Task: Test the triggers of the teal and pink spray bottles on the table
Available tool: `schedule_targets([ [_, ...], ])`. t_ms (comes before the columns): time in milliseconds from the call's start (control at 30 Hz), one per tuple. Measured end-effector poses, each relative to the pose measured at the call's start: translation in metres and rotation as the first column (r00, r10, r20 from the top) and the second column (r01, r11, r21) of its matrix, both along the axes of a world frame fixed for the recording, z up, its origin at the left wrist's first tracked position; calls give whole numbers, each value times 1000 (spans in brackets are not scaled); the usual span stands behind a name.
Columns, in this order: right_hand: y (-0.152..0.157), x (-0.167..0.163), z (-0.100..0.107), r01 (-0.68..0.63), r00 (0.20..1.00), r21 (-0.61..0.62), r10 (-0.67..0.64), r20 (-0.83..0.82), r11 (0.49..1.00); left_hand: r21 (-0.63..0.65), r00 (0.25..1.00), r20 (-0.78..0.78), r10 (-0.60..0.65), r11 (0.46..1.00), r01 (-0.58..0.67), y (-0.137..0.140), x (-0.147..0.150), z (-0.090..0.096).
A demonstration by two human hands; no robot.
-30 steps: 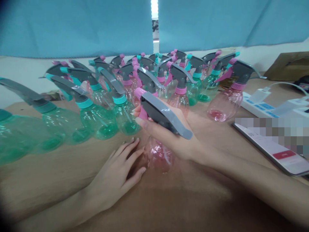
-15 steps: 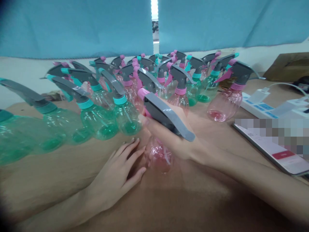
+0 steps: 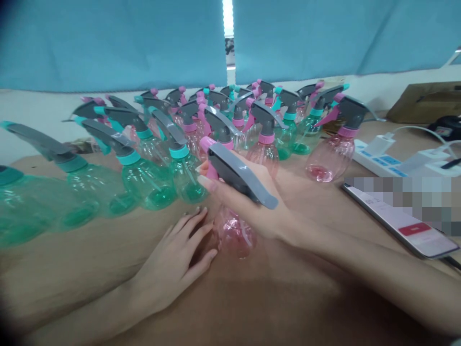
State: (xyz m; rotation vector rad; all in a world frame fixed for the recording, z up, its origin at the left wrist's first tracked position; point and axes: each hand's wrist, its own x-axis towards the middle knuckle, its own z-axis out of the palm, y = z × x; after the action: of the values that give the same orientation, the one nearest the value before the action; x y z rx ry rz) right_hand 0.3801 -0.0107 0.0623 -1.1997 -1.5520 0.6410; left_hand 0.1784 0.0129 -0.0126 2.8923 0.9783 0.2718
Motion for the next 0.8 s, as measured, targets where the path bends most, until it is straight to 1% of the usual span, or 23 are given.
schedule_targets([
  [200, 2, -2, -1, 10, 1000, 21, -11, 29, 1000, -9, 1000, -2, -1, 1000, 1, 0, 1, 0],
  [433, 5, -2, -4, -11, 999, 29, 12, -30, 1000, -12, 1000, 16, 4, 1000, -4, -1, 2, 2],
  [633, 0, -1, -6, 72, 997, 1, -72, -6, 997, -5, 1000, 26, 11, 1000, -11, -2, 2, 4],
  [700, -4, 0, -5, 89, 995, 17, -89, 38, 996, -1, 1000, 25, 13, 1000, -13, -2, 2, 5],
  [800, -11, 4, -3, 119, 975, 60, -128, 184, 991, 12, 1000, 26, 10, 1000, -11, -2, 2, 4],
])
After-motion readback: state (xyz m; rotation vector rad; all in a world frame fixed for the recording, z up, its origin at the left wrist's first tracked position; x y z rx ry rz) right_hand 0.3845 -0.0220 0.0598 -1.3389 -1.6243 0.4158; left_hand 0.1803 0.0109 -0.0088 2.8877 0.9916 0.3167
